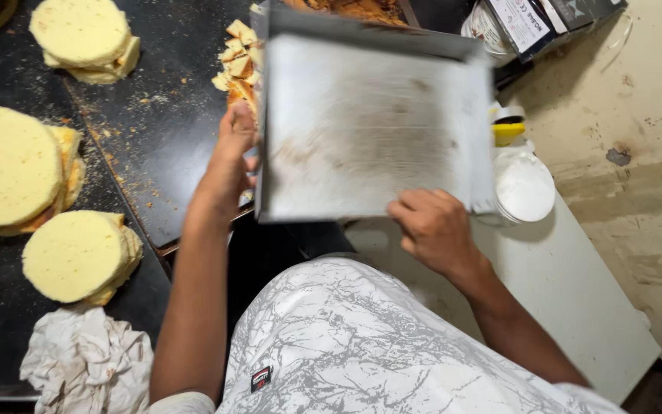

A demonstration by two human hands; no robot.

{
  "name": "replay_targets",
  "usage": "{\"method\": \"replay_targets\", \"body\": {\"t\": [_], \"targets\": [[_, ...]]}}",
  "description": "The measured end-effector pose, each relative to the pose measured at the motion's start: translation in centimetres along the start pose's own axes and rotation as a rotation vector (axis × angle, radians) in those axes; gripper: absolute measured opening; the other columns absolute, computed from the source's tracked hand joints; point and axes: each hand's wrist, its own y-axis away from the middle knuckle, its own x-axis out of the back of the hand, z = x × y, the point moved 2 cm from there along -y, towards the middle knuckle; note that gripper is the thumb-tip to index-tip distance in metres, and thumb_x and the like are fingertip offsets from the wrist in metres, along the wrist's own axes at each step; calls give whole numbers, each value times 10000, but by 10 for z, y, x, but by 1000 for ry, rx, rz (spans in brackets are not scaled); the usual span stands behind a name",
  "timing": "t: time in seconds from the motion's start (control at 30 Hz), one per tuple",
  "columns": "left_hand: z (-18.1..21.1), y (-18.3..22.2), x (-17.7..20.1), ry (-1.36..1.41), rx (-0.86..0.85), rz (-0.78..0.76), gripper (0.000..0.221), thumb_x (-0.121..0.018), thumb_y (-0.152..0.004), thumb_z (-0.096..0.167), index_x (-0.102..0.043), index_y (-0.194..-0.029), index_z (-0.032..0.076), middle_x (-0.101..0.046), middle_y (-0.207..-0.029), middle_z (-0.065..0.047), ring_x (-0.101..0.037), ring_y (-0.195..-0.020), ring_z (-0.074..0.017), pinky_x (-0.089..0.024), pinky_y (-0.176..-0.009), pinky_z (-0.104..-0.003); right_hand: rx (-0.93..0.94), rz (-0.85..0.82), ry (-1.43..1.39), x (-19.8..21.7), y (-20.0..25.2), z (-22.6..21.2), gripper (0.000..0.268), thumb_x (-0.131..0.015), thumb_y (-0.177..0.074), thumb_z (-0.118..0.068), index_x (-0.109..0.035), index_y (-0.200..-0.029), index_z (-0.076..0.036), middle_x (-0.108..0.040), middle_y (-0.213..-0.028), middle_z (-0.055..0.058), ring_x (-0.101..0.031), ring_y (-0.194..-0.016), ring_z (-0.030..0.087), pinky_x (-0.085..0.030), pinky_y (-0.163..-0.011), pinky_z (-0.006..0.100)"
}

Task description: The person cuts small squares of cake with a knife, arranges them on a stack of circular cake bases, and clears cake scraps into a tray by hand and using a knife.

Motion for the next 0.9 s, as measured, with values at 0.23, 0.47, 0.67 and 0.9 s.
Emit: {"method": "replay_targets", "body": {"t": [0.23,0.47,0.67,0.9], "targets": [[-23,68,25,95,-27,387,703,-733,-888,192,-432,-1503,32,-704,-1243,-208,-688,-1097,-256,-550,-935,-351,351,-219,-135,10,-23,1,348,-828,-752,-291,-733,-1034,-110,-631,-1034,74,-584,-1022,263,-464,-866,397],[-51,105,40,85,-110,403,703,-756,-892,152,-433,-1503,24,-683,-1261,-174,-672,-1091,-213,-556,-924,-333,-256,87,-507,-8,-35,93,606,-826,-912,-344,-561,-1385,-73,-568,-1293,77,-538,-1222,220,-498,-994,370],[-73,130,1,190,129,290,936,-820,-762,305,-350,-1539,75,-671,-1272,-197,-683,-1135,-269,-578,-920,-382,-801,-141,-1075,-85,19,141,342,-705,-940,-146,-657,-1267,-57,-674,-1058,58,-620,-924,147,-502,-798,293],[-109,182,-58,102,258,280,1074,-800,-808,500,-239,-1558,-25,-565,-1365,-325,-588,-1263,-336,-478,-1040,-467,-982,-167,-1150,-62,74,125,376,-663,-928,-182,-662,-1278,-47,-719,-1072,24,-661,-923,105,-508,-831,256]]}}
